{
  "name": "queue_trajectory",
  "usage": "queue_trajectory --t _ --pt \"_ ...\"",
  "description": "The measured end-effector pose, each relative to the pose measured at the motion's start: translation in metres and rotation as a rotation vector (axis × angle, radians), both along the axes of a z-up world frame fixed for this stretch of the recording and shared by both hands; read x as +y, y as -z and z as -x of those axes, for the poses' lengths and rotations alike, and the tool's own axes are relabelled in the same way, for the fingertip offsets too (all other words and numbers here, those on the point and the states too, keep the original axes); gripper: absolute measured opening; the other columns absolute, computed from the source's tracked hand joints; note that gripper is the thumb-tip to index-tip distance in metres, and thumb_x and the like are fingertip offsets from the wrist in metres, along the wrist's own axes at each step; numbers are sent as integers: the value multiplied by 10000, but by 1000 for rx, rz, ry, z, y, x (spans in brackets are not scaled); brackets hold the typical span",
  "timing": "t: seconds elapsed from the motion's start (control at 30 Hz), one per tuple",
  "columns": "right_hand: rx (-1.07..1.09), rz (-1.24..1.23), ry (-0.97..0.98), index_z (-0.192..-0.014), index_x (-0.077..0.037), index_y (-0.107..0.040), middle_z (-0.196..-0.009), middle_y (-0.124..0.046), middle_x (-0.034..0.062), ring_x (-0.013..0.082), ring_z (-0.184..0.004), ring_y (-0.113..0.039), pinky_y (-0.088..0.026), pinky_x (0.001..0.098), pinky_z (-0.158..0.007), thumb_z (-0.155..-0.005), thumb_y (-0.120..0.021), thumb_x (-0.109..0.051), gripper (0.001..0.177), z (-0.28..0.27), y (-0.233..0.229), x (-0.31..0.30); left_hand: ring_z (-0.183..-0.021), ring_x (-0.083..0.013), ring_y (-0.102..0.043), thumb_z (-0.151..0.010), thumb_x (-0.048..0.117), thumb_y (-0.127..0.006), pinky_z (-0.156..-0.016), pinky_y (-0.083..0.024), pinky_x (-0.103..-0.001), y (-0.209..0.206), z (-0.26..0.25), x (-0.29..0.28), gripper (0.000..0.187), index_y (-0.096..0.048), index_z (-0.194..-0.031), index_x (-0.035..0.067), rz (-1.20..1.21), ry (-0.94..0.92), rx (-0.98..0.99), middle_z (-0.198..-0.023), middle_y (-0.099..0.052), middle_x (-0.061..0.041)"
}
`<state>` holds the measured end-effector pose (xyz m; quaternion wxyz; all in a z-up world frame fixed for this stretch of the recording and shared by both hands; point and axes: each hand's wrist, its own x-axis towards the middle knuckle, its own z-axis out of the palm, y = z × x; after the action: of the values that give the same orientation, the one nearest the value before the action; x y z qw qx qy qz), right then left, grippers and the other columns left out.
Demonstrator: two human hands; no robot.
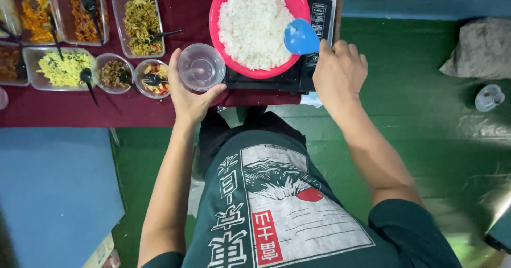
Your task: Packing items into boxes and portioning rice into containers
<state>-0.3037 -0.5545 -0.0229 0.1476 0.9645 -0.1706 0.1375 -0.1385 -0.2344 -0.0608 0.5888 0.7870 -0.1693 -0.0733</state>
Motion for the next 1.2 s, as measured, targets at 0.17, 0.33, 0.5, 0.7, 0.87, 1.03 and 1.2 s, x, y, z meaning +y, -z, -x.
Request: queue_trajectory --t 0.17,0.33,0.5,0.7,0.87,1.03,1.2 --pt "109 5 -46 -906 -135 -785 -754 -654 47 267 -701 -643 -454 402 -595 -871 -654 -169 140 -17 -2 6 -1407 -365 -496 -585 305 -1118 -1237 -319 -457 1 3 -2 1266 -368 -1581 89 42 12 -21 -1470 -479 -243" --pt "86 149 -65 -755 -139 -722 -669 -584 22 250 -623 -605 -404 409 -539 -787 -633 -153 95 -47 23 20 -1386 -350 -519 -566 305 -1123 -1223 -336 -445 -2 -3 -6 1263 -388 -1572 97 78 38 -45 -1445 -500 -216" --pt "345 127 54 -869 -110 -752 -827 -657 28 255 -774 -636 -466 402 -621 -841 -596 -134 160 -66 43 46 -1407 -284 -490 -699 454 -969 -1203 -412 -395 -16 -15 -3 1100 -361 -1509 25 50 119 -61 -1503 -463 -154" --pt "-32 224 -106 -792 -123 -675 -698 -553 40 244 -642 -571 -382 384 -564 -772 -657 -157 44 -60 58 60 -1341 -396 -565 -514 224 -1111 -1144 -477 -512 27 -24 -11 1212 -430 -1511 118 121 166 188 -1437 -555 -209" --pt "138 -138 35 -979 -85 -742 -799 -658 100 328 -675 -694 -494 464 -556 -869 -651 -238 209 -51 49 72 -1348 -475 -525 -532 239 -1099 -1121 -474 -588 38 -35 -18 1221 -385 -1510 82 156 229 260 -1456 -534 -274" --pt "266 -494 210 -1183 -80 -749 -898 -732 180 426 -800 -767 -592 539 -677 -982 -544 -259 338 -48 27 82 -1336 -476 -529 -483 337 -1055 -1145 -440 -598 26 -37 -32 1220 -408 -1485 81 73 251 259 -1417 -570 -297" --pt "211 -794 377 -1029 -39 -774 -917 -745 266 494 -936 -737 -574 608 -789 -1039 -479 -383 453 -44 8 88 -1363 -328 -546 -449 469 -1036 -1183 -427 -476 15 -26 -43 1206 -455 -1479 232 -72 191 410 -1438 -598 -143"
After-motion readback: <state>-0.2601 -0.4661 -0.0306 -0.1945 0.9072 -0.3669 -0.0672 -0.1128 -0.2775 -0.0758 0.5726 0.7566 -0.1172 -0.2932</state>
